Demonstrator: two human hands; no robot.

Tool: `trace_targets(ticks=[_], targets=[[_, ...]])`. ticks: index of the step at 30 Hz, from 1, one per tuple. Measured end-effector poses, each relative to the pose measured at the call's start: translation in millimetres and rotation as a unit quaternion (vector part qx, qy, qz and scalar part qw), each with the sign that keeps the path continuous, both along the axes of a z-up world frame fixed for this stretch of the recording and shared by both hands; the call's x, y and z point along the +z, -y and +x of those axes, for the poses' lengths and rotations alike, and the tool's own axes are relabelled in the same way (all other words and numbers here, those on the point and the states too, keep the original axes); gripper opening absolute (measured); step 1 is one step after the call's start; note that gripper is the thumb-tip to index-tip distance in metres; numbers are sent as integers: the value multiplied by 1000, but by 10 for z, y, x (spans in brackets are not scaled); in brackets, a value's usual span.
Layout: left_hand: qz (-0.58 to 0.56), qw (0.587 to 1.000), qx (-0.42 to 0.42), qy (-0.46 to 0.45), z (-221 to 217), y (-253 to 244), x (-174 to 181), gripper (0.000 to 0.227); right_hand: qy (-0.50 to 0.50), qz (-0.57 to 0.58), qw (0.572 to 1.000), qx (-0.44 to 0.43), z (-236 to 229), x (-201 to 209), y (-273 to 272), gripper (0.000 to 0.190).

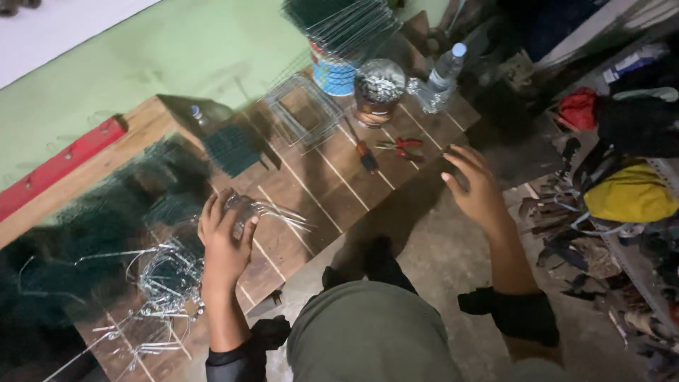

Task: The person assembles a small wire basket by hand, bending and interlocking wire pieces to form a rectangular frame. They repeatedly adjust the wire shape and insert additional wire segments to complete the structure.

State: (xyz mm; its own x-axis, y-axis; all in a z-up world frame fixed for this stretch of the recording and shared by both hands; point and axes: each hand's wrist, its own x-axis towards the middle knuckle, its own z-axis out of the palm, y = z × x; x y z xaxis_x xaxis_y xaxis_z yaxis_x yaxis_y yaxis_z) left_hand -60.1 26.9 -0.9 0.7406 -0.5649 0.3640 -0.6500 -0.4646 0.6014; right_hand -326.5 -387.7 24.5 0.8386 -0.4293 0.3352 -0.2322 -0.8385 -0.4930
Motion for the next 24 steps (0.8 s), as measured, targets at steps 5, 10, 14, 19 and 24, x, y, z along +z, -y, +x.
trace_targets(ticks=[5, 10, 14, 19, 24], targets=[[6, 999, -33, -14, -52, 470, -17, 41, -23, -10, 999, -26, -49, 76, 139, 40], [6, 999, -36, -4, -181, 1109, 37, 43, -40, 0, 999, -2, -77, -52, 744, 40], [14, 1000, -28, 1, -278, 1677, 1, 44, -18, 29, 999, 31, -119, -197, 1397, 38], [-5, 999, -22, 31, -319, 2581, -115, 44, -2, 7, 998, 70, 18, -326, 2221, 38], [-36, 998, -44, 40, -312, 3485, -280, 39, -35, -2, 991, 126, 341, -525, 2918, 42]])
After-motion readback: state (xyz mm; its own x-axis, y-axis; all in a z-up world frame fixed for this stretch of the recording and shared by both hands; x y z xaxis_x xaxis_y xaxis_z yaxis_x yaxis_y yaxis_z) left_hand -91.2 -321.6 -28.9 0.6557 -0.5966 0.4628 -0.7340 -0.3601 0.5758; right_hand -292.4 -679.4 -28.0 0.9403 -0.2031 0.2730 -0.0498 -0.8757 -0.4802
